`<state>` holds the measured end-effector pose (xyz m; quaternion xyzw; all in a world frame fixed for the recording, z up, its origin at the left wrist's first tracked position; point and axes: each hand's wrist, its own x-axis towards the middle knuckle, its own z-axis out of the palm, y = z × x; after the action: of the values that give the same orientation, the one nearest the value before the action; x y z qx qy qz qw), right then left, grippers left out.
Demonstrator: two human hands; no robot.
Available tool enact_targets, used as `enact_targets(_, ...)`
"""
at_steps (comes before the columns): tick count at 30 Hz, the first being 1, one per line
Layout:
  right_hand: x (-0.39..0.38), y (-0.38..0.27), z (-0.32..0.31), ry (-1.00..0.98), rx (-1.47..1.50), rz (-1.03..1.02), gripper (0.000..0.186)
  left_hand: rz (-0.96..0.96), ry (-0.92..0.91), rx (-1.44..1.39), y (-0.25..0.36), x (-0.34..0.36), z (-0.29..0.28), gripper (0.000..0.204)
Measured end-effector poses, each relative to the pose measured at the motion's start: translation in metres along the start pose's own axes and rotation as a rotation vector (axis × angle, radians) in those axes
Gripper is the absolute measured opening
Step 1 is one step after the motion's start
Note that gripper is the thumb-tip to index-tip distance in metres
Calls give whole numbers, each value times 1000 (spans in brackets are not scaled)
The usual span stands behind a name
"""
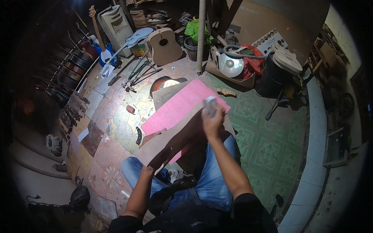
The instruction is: The person sands the sides and edges of a wooden guitar body using a sanding block. They move the block along the wood contours, wipe the surface by hand, and turn the guitar body over to sand the opposite side.
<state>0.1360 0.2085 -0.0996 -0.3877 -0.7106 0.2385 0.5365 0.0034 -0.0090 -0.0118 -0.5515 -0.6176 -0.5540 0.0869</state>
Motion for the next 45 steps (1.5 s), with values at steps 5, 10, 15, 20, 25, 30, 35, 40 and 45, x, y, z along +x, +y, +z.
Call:
enact_targets(5, -10, -4, -1, -25, 81, -381, 45, 53, -125, 56, -2, 2, -8, 61)
enact_targets(10, 3, -10, 8, 14, 158, 0, 41, 56, -76, 41, -6, -1, -1, 57)
enact_targets(15, 17, 8, -8, -59, -47, 121, 41, -8, -18, -86, -3, -9, -3, 56)
enact_targets(20, -6, -12, 4, -75, 51, -94, 47, -70, -95, -2, -7, -16, -3, 69)
enact_targets(25, 49, 9, -14, -26, -40, 143, 33, 29, -126, 85, -4, -7, -4, 67)
enact_targets(30, -8, -55, -26, -269, 31, -242, 41, -33, 29, -97, -2, -7, 3, 57)
enact_targets(35, 48, -17, -34, -218, -84, -13, 48, -34, -42, 9, 3, 3, 4, 57)
enact_targets(40, 13, -55, -40, -359, -106, -275, 44, 129, -72, 340, 9, 7, -1, 52)
enact_targets(45, 47, -30, -37, -284, -185, -49, 46, 77, -43, 149, 5, 0, 2, 52)
